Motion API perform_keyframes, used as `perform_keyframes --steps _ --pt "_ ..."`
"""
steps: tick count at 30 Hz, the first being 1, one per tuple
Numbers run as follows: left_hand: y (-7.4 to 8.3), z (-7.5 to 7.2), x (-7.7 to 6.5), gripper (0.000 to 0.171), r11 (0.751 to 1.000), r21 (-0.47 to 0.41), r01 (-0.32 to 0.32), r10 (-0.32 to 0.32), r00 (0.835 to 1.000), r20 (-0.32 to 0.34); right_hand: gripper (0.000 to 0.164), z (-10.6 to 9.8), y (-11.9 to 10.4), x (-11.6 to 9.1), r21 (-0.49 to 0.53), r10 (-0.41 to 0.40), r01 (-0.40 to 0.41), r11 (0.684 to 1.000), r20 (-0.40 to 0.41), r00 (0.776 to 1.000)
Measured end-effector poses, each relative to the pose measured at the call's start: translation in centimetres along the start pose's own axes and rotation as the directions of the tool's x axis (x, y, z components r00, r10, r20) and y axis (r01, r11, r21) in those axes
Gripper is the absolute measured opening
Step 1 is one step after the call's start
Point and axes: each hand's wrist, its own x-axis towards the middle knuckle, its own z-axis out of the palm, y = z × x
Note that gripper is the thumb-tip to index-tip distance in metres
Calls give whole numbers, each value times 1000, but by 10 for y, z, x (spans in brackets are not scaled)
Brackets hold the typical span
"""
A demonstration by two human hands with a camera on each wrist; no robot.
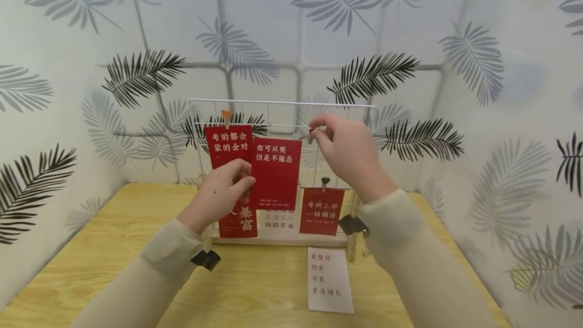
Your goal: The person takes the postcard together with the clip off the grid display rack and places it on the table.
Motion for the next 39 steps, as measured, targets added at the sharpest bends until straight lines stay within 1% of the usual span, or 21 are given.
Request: perform_keyframes --steps 5,13,20,27,34,39 --pt "-3 0 -4 8 1000 -14 19 -19 1000 9 16 -1 6 -7 0 17 -17 1000 -6 1000" --pt "-7 3 -10 9 1000 -13 22 -22 1000 21 16 -3 18 -18 16 88 -88 996 0 996" --pt "-9 7 -15 9 998 -30 47 -46 999 23 17 -2 25 -27 43 94 -94 995 -7 996" --pt "-12 12 -22 8 998 -24 59 -58 998 19 17 -1 36 -37 37 131 -131 991 -8 991" --pt "-16 16 -28 9 996 -60 69 -67 997 36 18 -1 48 -48 58 161 -160 985 -14 987" --pt "-19 19 -31 10 995 -67 79 -76 996 46 19 -1 56 -56 65 183 -182 981 -8 983"
